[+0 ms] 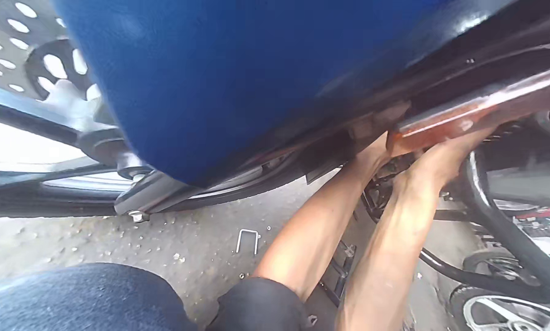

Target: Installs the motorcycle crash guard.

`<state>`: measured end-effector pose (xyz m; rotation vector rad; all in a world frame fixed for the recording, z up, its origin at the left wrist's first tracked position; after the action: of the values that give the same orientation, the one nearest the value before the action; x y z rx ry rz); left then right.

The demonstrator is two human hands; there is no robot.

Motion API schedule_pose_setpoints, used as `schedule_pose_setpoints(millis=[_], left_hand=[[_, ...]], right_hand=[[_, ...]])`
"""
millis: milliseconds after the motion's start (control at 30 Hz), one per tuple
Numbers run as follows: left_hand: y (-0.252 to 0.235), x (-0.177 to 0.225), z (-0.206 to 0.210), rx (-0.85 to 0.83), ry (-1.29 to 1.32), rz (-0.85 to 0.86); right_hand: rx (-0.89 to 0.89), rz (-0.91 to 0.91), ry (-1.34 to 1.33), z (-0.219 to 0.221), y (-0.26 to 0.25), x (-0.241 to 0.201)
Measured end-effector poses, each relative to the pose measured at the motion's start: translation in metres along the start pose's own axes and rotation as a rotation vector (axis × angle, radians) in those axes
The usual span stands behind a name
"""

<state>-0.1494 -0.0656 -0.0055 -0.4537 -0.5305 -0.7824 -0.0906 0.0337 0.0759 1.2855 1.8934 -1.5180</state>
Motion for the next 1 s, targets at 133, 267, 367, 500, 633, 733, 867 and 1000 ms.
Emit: schedule_pose_setpoints(millis=[133, 267, 367, 500, 633, 733, 867, 1000], left_hand=[[0.016, 0.023, 0.003, -0.081, -0.329, 0.142], [0.002, 0.001, 0.003, 0.009, 0.234, 0.046], [0.003, 0.015, -0.001, 0.023, 0.196, 0.158], [-0.011, 0.008, -0.002, 0.113, 0.149, 0.249], [0.011, 0.032, 0.002, 0.138, 0.196, 0.101], [0.009, 0.030, 0.000, 0.080, -0.129, 0.149], [-0.031, 0.034, -0.010, 0.057, -0.065, 0.470], [-0.045, 0.036, -0.013, 0.005, -0.064, 0.516]], right_hand=[[-0.022, 0.019, 0.006, -0.001, 0.001, -0.001], [-0.029, 0.013, 0.009, -0.002, 0.002, 0.000], [-0.054, -0.019, 0.026, 0.000, 0.001, -0.001], [-0.030, -0.045, 0.076, -0.004, -0.001, -0.003], [-0.006, -0.047, 0.079, -0.006, -0.002, -0.002], [-0.043, -0.075, 0.120, -0.008, -0.004, 0.000], [-0.018, -0.181, 0.039, -0.012, -0.018, 0.003], [-0.021, -0.236, 0.035, -0.011, -0.018, 0.003]])
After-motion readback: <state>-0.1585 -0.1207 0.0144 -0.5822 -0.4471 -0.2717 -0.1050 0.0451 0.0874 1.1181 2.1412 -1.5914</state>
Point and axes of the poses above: each hand's wrist, its own y-axis away from the middle knuckle, its own z-axis out of the palm, x = y × z, the point moved 9 cm from there along -y, towards the middle knuckle, and after that the axes turned 6 degrees about y, right-handed, at the moved point
